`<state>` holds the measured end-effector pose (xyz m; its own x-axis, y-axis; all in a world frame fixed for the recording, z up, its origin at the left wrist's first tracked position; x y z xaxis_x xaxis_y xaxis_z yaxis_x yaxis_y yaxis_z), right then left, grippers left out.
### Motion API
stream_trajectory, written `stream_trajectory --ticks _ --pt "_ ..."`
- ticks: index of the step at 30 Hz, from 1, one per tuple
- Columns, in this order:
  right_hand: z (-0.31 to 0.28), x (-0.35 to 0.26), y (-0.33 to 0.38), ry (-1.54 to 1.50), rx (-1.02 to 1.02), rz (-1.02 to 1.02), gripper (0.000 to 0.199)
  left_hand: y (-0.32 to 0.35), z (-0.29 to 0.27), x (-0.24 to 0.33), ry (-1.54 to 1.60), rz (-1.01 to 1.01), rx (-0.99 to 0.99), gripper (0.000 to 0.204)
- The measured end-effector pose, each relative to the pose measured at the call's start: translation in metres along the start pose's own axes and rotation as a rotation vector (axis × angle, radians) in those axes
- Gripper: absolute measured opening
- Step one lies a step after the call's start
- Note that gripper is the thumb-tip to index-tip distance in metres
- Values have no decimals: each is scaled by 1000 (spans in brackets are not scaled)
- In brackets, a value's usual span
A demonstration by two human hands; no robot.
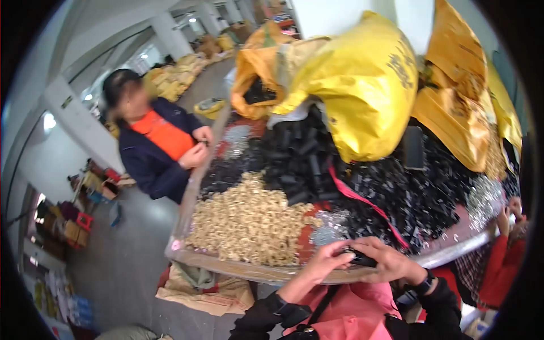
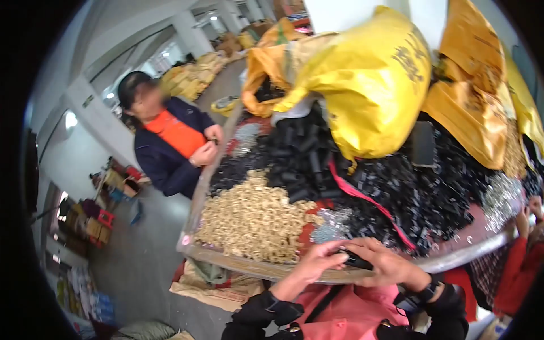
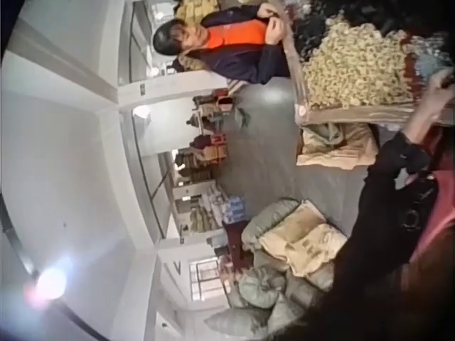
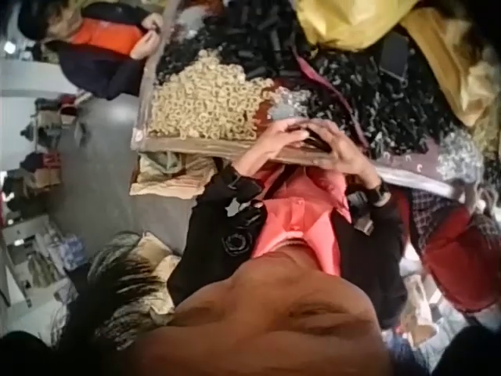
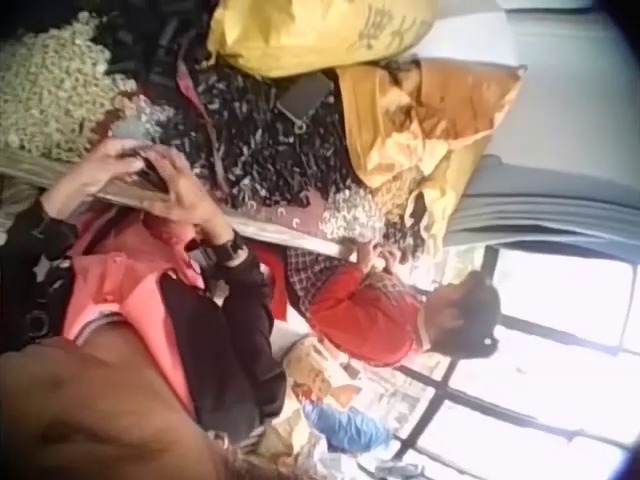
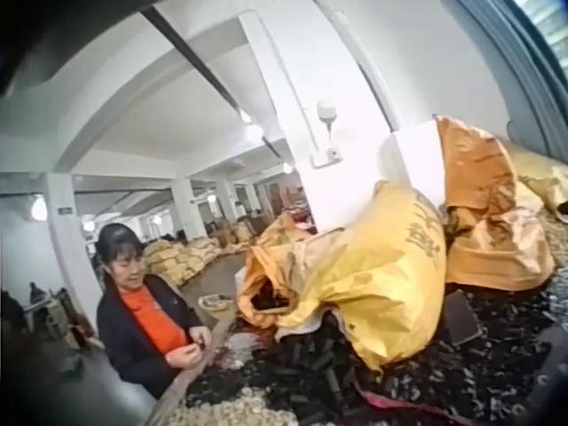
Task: Sorting small black and silver industrial components at a factory workbench.
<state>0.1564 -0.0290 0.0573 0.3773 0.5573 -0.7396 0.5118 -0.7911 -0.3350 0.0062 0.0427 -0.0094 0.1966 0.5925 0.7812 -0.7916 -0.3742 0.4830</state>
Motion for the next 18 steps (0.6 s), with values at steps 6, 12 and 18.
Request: stream_trajectory --ticks 6,12,18 --pt "-1 -8 -6 -211 -121 -17 79 -6 15 -3 19 23 -50 59" --pt "13 3 3 -223 32 -74 72 -5 19 -8 67 31 -99 61" --pt "11 -2 -4 -140 294 -65 51 -11 29 -7 188 138 -217 58"
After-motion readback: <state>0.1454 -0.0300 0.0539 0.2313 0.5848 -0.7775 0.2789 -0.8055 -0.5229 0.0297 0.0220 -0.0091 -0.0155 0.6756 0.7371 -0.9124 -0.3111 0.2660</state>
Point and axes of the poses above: each hand's wrist, its own y-axis away from the middle knuckle, its own z-axis out of the palm, x = y × z, the point moved 3 cm from there along -y, towards the middle knuckle, and after that the axes turned 11 degrees about -z, right-handed, at the moved point
